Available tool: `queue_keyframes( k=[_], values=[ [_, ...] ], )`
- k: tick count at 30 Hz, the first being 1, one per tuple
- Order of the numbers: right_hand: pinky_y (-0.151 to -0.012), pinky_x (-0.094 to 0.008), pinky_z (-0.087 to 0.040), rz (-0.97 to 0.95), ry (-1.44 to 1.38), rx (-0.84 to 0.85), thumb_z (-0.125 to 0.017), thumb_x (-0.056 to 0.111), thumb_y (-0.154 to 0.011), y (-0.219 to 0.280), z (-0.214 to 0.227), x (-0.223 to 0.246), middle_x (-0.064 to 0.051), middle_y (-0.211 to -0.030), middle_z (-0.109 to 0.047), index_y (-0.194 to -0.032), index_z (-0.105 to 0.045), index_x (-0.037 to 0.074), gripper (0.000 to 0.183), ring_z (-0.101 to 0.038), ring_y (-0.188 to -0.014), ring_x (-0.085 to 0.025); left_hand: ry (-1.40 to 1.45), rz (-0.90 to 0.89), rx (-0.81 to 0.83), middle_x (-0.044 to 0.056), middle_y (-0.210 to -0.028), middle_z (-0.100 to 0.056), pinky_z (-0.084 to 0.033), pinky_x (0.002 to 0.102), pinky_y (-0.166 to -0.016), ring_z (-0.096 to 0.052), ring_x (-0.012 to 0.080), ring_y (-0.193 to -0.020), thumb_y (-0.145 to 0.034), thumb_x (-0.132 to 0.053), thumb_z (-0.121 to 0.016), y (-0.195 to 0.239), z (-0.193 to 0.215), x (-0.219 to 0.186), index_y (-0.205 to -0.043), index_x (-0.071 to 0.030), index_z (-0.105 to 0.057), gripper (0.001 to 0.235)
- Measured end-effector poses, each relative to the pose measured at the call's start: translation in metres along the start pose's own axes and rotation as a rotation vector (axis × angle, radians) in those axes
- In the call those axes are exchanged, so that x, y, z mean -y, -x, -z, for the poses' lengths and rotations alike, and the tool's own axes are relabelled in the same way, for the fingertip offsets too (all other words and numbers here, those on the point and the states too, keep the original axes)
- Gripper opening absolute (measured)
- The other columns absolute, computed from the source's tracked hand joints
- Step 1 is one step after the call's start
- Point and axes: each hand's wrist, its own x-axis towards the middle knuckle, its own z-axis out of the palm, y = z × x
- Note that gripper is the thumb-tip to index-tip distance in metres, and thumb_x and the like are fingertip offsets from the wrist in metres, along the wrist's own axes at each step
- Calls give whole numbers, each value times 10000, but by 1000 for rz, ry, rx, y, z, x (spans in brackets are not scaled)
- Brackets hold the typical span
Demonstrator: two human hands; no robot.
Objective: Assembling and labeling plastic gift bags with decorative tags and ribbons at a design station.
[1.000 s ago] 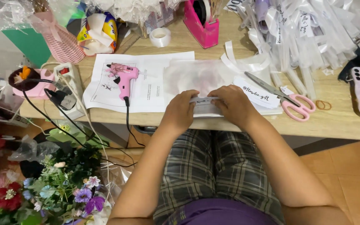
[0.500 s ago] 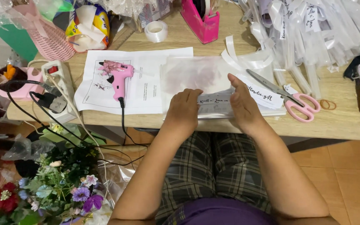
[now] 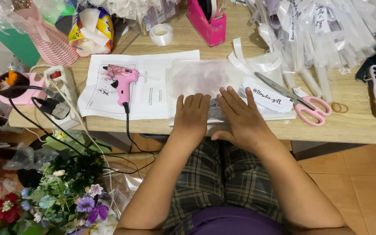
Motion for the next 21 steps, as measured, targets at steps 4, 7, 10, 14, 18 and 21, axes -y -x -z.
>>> queue_keyframes(
  k=[4,7,10,14,18,21],
  values=[
    [-1297,-483,18,26,-18,-218,-322,917,-748,2,4,2,-198,-1683,-276,-1601,-311,9,1245,-209,-1569,-330,-31,-35,-55,137,-1171,-577,-223,534,-1154,-536,316,-1199,-1002,-63,-548,1,-4,2,-1357,-24,-523,358],
    [-1316,-475,20,21,10,-24,-346,922,-794,-1,-7,-10,-114,-1656,-345,-1590,-347,104,1141,-251,-1558,-258,-23,-7,-28,97,-1149,-578,-201,527,-1157,-541,285,-1186,-1039,-92,-508,-3,-20,8,-1320,-55,-531,284],
    [-1291,-522,-115,24,-23,-329,-413,653,-1016,-5,-12,-21,-134,-1537,-494,-1539,-470,80,778,-452,-1449,-285,-96,-81,-99,95,-1033,-595,-281,501,-1120,-584,277,-1085,-974,-17,-563,-6,-44,17,-1219,-62,-575,249],
    [-1157,-482,-380,91,44,-582,-701,276,-966,-12,-29,-23,-50,-998,-714,-1187,-729,115,274,-711,-968,-243,-3,-170,-454,60,-969,-623,-345,512,-1115,-619,245,-1013,-854,72,-680,-1,-31,8,-1178,-83,-640,362],
    [-994,-384,-506,-348,-557,-273,-688,390,-965,2,-3,1,18,-987,-748,-1211,-744,229,299,-703,-1046,-198,353,-18,-723,99,-1193,-549,-362,522,-1161,-538,290,-1170,-969,-37,-667,6,-7,-13,-1366,-61,-555,413],
    [-784,-305,-553,-504,-1142,-237,-727,305,-960,17,19,-2,-11,-762,-720,-1139,-796,176,231,-658,-723,-108,884,123,-670,187,-1346,-479,-361,514,-1149,-500,348,-1275,-1018,-169,-663,18,-9,-33,-1548,2,-277,678]
  ],
)
